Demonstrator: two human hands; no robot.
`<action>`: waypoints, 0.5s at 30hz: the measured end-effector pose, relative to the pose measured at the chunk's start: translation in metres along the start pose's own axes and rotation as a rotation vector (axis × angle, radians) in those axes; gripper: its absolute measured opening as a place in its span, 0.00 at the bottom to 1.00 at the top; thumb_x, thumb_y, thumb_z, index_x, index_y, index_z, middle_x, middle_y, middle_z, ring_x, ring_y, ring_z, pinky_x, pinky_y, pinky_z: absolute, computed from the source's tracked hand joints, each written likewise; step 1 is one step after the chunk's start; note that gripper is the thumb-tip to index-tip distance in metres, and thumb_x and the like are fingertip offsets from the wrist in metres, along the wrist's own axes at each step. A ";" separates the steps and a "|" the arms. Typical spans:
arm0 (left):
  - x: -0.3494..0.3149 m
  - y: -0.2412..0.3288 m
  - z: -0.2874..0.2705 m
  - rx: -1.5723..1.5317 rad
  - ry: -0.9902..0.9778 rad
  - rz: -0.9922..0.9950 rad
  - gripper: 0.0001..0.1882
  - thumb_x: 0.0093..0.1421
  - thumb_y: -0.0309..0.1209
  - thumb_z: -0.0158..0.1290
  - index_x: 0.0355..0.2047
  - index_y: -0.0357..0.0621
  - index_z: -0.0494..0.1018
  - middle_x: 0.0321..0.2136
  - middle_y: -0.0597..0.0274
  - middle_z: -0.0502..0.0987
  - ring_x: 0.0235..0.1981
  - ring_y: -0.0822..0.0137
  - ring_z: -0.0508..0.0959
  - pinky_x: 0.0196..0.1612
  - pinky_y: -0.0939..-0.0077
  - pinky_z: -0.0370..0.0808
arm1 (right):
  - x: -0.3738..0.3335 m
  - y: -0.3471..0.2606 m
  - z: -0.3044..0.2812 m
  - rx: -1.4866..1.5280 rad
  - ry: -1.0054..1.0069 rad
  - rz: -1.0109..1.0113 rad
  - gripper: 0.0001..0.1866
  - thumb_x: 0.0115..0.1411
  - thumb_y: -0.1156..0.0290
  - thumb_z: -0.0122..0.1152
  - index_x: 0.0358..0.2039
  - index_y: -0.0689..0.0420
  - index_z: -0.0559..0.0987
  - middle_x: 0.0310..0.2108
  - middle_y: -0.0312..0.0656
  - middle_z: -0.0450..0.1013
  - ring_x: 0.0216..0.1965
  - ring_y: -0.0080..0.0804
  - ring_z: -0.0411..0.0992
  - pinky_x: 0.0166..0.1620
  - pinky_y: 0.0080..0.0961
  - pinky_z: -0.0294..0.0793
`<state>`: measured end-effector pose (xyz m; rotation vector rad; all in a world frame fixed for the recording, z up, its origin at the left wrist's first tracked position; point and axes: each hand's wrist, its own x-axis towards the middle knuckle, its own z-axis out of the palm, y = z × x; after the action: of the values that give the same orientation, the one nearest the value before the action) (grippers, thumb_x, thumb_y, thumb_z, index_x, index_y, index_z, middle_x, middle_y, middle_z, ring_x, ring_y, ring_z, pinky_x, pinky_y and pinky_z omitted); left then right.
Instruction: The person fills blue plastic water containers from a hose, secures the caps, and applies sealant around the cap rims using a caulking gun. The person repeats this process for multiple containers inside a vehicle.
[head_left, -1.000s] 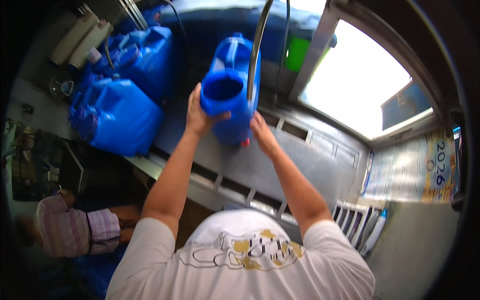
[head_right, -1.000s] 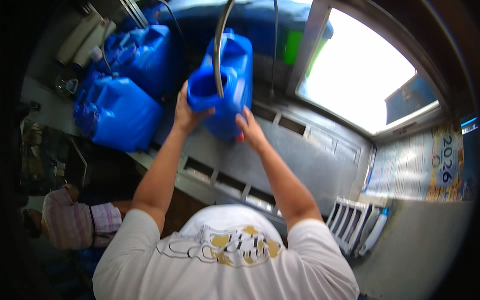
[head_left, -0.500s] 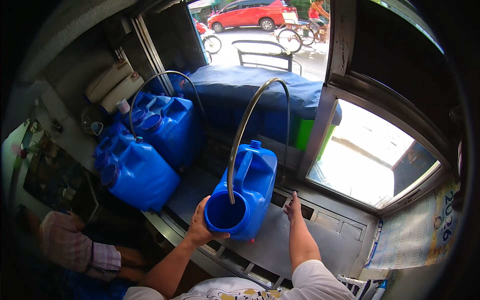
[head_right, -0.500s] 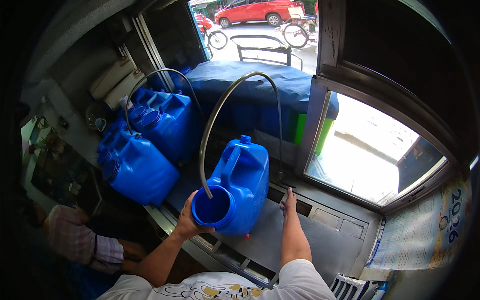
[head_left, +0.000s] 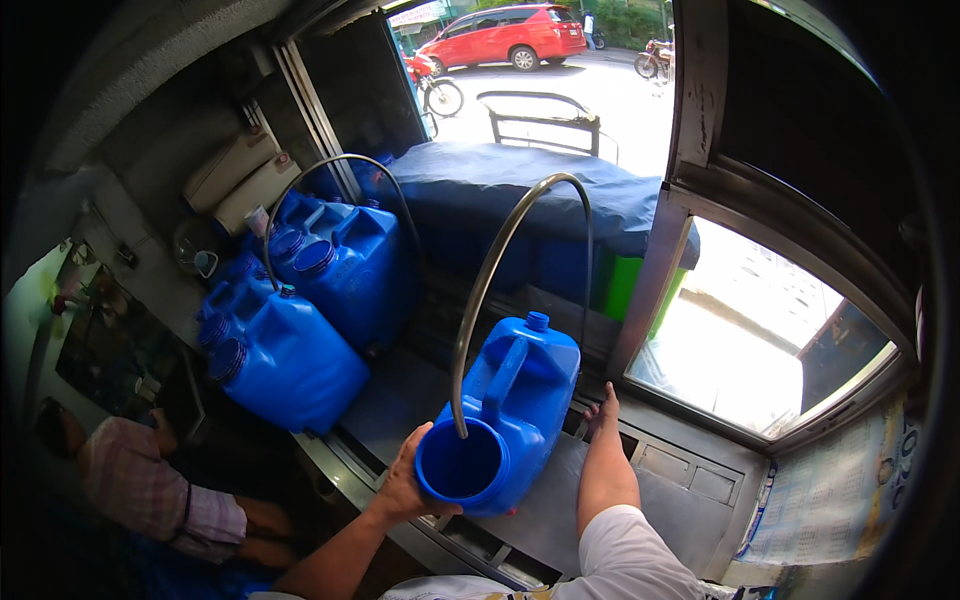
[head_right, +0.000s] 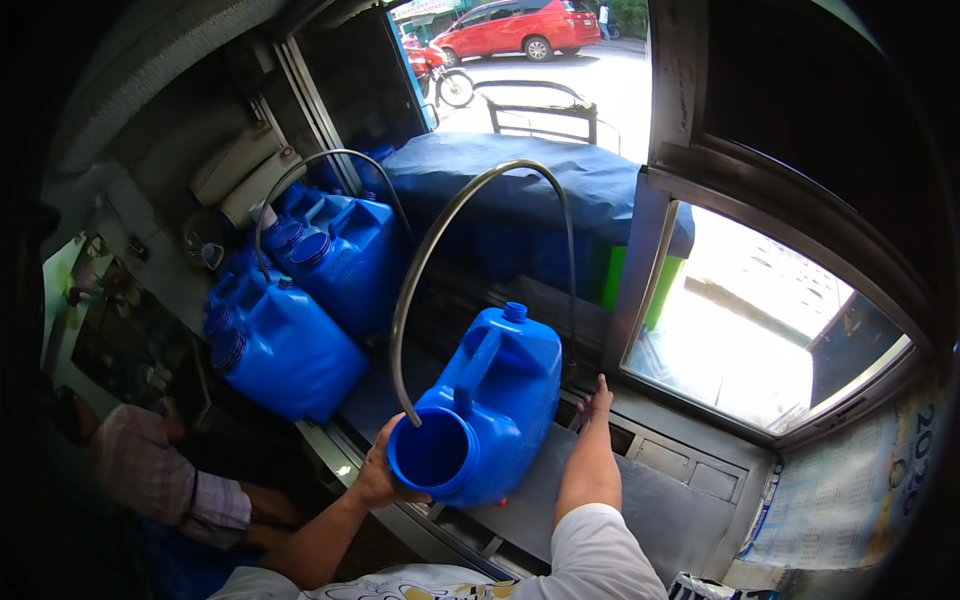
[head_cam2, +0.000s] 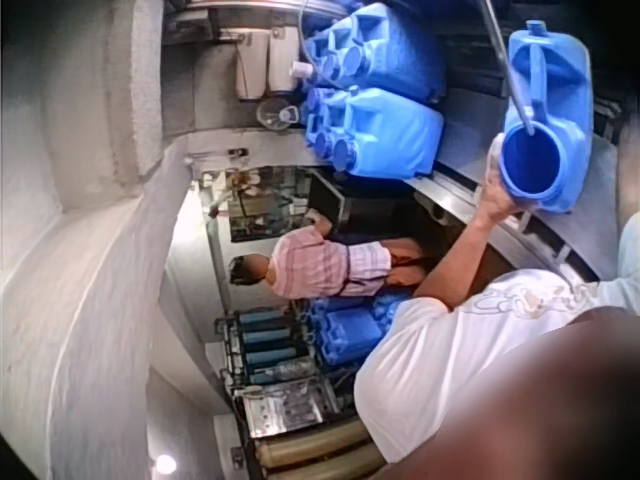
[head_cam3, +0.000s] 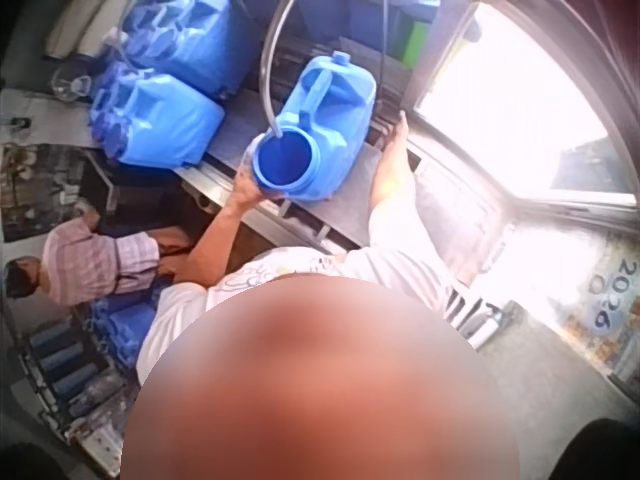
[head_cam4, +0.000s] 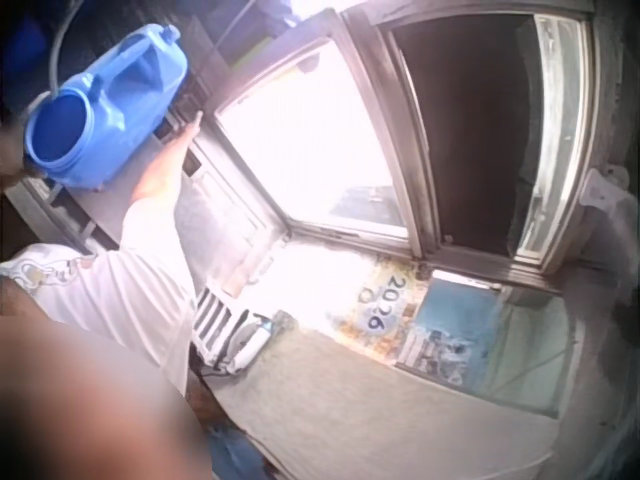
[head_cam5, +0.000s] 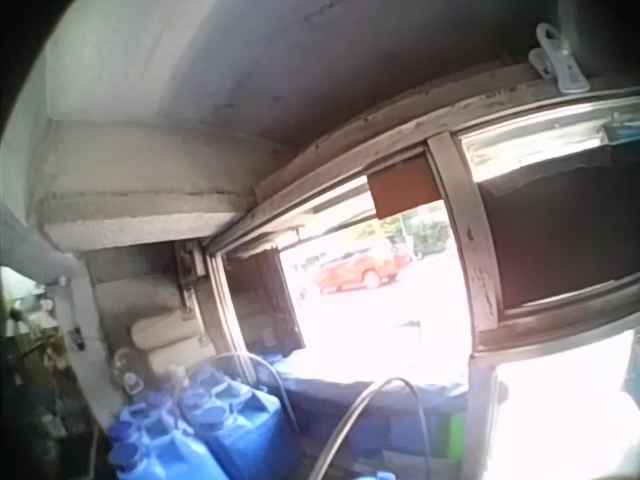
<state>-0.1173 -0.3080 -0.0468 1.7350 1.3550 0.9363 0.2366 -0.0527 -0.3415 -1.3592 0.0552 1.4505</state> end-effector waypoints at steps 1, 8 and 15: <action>0.003 0.000 0.001 0.011 -0.007 0.010 0.74 0.23 0.46 0.81 0.70 0.55 0.48 0.66 0.49 0.56 0.68 0.47 0.59 0.69 0.53 0.60 | 0.005 -0.002 -0.001 0.060 0.040 -0.007 0.43 0.54 0.38 0.65 0.65 0.46 0.65 0.63 0.43 0.59 0.56 0.46 0.63 0.45 0.44 0.68; 0.007 0.008 0.000 0.112 -0.015 0.063 0.74 0.25 0.47 0.81 0.70 0.53 0.46 0.66 0.47 0.56 0.68 0.45 0.59 0.69 0.53 0.61 | 0.020 0.003 -0.003 -0.191 0.120 -0.276 0.46 0.53 0.44 0.69 0.64 0.58 0.66 0.58 0.53 0.70 0.55 0.47 0.70 0.56 0.44 0.68; 0.002 0.009 -0.001 0.158 0.009 0.020 0.74 0.26 0.47 0.80 0.70 0.53 0.45 0.66 0.47 0.55 0.67 0.46 0.59 0.68 0.53 0.62 | -0.045 -0.011 0.030 -0.740 0.129 -0.540 0.48 0.53 0.43 0.68 0.64 0.65 0.65 0.61 0.60 0.67 0.64 0.50 0.65 0.64 0.37 0.64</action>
<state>-0.1133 -0.3079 -0.0382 1.8675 1.4538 0.8684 0.2126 -0.0580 -0.2918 -1.8655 -0.7758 0.9384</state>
